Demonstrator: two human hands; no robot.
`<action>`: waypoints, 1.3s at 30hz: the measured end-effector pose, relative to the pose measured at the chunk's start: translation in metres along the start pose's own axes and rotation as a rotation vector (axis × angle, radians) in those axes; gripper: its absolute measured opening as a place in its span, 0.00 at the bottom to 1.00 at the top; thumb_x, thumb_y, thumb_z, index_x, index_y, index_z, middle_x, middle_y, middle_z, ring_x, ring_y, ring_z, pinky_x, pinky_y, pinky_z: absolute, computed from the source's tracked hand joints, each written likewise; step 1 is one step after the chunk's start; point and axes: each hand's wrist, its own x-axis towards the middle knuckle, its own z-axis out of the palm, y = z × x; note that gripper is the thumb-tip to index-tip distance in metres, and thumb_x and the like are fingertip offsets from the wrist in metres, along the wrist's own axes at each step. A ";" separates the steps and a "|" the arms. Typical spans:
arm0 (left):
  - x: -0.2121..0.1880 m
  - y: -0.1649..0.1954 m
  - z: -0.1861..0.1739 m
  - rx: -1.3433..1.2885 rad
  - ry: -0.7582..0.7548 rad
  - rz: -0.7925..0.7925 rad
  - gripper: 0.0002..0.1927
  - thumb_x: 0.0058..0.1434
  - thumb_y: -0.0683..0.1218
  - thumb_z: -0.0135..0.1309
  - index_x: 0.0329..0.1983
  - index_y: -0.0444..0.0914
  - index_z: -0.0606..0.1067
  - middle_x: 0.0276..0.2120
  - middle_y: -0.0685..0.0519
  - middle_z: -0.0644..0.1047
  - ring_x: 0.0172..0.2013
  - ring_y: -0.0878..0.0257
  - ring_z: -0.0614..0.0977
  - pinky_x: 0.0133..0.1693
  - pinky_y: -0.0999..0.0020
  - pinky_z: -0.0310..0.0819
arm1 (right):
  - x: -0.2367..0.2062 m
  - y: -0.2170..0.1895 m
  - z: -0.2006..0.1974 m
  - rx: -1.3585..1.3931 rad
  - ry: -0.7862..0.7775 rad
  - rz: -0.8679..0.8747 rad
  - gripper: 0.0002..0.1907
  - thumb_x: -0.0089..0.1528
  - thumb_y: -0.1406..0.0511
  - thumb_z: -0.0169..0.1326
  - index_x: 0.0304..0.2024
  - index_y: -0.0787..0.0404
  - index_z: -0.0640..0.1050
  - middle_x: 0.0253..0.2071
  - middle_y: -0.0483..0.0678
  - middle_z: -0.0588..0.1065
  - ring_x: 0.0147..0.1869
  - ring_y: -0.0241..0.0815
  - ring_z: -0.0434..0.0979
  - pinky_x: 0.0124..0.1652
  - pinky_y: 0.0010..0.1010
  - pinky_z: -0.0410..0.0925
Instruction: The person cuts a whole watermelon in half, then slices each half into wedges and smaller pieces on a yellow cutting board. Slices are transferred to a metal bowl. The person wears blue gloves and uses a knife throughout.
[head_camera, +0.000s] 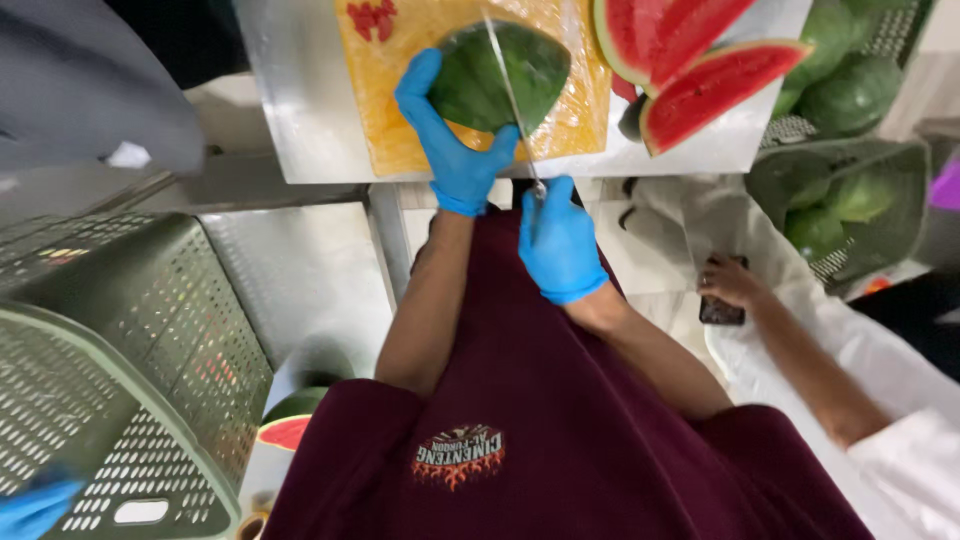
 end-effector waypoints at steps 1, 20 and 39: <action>-0.002 0.002 0.001 -0.030 0.002 -0.004 0.51 0.44 0.46 0.70 0.71 0.37 0.58 0.67 0.47 0.63 0.67 0.52 0.64 0.72 0.59 0.57 | 0.005 0.002 0.002 -0.012 0.001 -0.023 0.13 0.69 0.70 0.52 0.49 0.71 0.63 0.32 0.69 0.75 0.34 0.72 0.76 0.30 0.57 0.66; -0.012 0.009 0.003 -0.009 0.060 0.044 0.52 0.48 0.53 0.70 0.72 0.37 0.58 0.64 0.48 0.63 0.68 0.52 0.64 0.73 0.58 0.55 | 0.037 0.057 0.058 -0.124 -0.089 -0.033 0.14 0.63 0.69 0.56 0.43 0.68 0.65 0.28 0.64 0.76 0.30 0.67 0.77 0.27 0.53 0.68; 0.081 -0.027 -0.016 0.009 -0.183 -0.097 0.19 0.66 0.38 0.52 0.60 0.39 0.79 0.60 0.48 0.72 0.61 0.56 0.74 0.64 0.64 0.67 | 0.069 0.099 0.112 -0.113 -0.111 0.181 0.16 0.68 0.64 0.48 0.50 0.70 0.63 0.27 0.70 0.76 0.31 0.73 0.77 0.30 0.62 0.68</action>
